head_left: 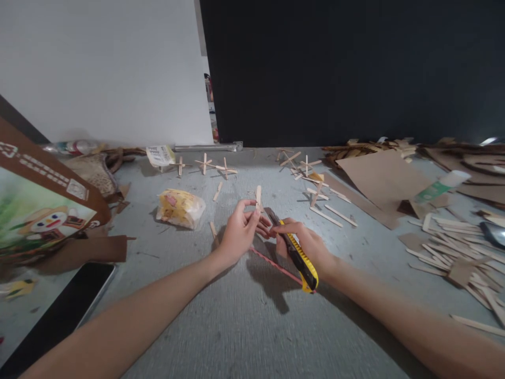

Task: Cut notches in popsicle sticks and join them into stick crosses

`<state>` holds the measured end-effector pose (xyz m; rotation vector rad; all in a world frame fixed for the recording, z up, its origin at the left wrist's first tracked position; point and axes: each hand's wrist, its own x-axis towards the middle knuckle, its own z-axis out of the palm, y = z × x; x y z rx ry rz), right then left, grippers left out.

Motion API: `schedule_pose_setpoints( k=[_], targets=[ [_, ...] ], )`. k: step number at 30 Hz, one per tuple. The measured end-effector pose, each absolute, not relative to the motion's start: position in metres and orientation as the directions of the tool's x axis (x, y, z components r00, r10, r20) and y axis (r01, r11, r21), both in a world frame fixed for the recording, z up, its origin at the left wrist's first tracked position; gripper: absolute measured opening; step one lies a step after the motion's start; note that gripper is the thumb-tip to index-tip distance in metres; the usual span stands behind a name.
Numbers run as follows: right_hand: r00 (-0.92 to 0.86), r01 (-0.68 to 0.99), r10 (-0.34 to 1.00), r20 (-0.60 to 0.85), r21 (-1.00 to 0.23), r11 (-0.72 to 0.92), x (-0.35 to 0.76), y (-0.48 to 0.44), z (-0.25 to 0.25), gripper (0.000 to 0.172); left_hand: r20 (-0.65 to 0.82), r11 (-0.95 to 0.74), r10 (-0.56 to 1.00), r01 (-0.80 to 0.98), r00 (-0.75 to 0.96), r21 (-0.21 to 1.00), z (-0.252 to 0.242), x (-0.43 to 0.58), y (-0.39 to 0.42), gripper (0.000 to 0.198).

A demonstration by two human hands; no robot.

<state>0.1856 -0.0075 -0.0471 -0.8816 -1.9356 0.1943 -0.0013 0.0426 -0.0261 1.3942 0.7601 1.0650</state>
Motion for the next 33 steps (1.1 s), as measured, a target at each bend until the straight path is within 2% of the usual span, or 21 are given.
schedule_pose_setpoints(
  k=[4, 11, 14, 16, 18, 20, 24, 28, 31, 33],
  targets=[
    [-0.317, 0.498, 0.583, 0.748, -0.392, 0.774, 0.184, -0.005, -0.042, 0.03, 0.183, -0.147, 0.914, -0.125, 0.361, 0.981, -0.029, 0.0, 0.041, 0.048],
    [-0.333, 0.502, 0.568, 0.753, -0.368, 0.782, 0.182, -0.006, -0.037, 0.025, 0.166, -0.141, 0.918, -0.095, 0.359, 0.985, -0.03, 0.0, 0.042, 0.045],
    [-0.248, 0.501, 0.608, 0.754, -0.437, 0.747, 0.182, -0.006, -0.043, 0.022, 0.193, -0.19, 0.921, -0.043, 0.339, 0.981, -0.031, -0.001, 0.041, 0.038],
    [-0.128, 0.493, 0.635, 0.761, -0.507, 0.707, 0.182, -0.004, -0.046, 0.022, 0.256, -0.284, 0.93, 0.074, 0.264, 0.956, -0.031, -0.003, 0.038, 0.026],
    [-0.008, 0.453, 0.676, 0.737, -0.6, 0.66, 0.182, 0.0, -0.047, 0.024, 0.334, -0.379, 0.917, 0.224, 0.217, 0.898, -0.031, -0.005, 0.034, 0.013],
    [0.07, 0.379, 0.732, 0.677, -0.697, 0.609, 0.183, 0.005, -0.045, 0.023, 0.402, -0.473, 0.876, 0.316, 0.268, 0.822, -0.032, -0.007, 0.03, 0.01],
    [0.144, 0.207, 0.81, 0.568, -0.818, 0.537, 0.184, 0.014, -0.038, 0.021, 0.525, -0.671, 0.728, 0.303, 0.441, 0.677, -0.035, -0.009, 0.029, 0.017],
    [0.186, 0.181, 0.822, 0.538, -0.841, 0.509, 0.184, 0.016, -0.034, 0.024, 0.61, -0.756, 0.64, 0.244, 0.467, 0.607, -0.038, -0.006, 0.033, 0.023],
    [0.199, 0.188, 0.811, 0.551, -0.833, 0.52, 0.184, 0.015, -0.033, 0.023, 0.62, -0.747, 0.65, 0.219, 0.44, 0.628, -0.035, -0.005, 0.032, 0.019],
    [0.207, 0.208, 0.798, 0.565, -0.823, 0.529, 0.185, 0.015, -0.034, 0.022, 0.551, -0.678, 0.708, 0.208, 0.441, 0.705, -0.031, -0.005, 0.029, 0.015]
  ],
)
